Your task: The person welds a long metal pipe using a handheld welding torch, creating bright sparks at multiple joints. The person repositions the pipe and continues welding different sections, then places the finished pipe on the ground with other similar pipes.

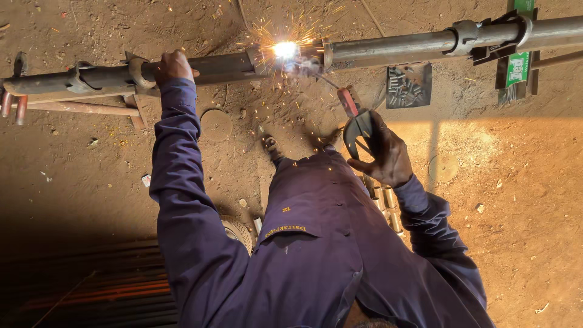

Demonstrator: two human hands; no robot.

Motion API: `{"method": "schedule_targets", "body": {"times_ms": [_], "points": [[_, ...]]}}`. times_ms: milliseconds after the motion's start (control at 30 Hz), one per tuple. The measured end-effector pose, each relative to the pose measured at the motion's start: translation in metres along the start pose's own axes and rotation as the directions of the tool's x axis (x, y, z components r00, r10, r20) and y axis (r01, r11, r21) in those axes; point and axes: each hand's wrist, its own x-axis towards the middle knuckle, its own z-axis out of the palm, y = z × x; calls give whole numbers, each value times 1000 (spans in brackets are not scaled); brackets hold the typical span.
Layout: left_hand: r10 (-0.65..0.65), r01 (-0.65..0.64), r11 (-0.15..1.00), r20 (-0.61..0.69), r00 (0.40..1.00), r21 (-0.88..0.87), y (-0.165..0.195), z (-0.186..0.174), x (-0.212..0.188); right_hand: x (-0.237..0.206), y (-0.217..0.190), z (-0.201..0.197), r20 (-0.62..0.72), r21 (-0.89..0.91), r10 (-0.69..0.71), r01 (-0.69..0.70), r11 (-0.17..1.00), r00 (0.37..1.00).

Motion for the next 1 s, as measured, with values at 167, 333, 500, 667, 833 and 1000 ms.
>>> {"method": "schedule_targets", "body": {"times_ms": [167, 333, 500, 667, 833, 1000], "points": [[12, -12, 1000, -38, 999, 3, 2, 1, 2, 1, -1, 0, -32, -12, -48, 48, 999, 998], [5, 2, 996, 86, 996, -84, 1, -14, 0, 1, -5, 3, -40, 6, -3, 3, 1000, 999], [7, -2, 995, 45, 999, -101, 1, -12, 0, -3, -6, 6, -90, -24, -49, 47, 999, 995], [38, -28, 993, 86, 996, -112, -7, -1, 0, -20, -5, 17, -136, 151, 56, -35, 988, 989], [-9, 17, 995, 82, 997, -102, -13, 3, 4, -32, -8, 40, -131, 262, 282, -241, 934, 951], [-10, 21, 995, 112, 994, -99, -17, 6, 11, -38, -15, 65, -185, 347, 259, -183, 920, 948]]}}
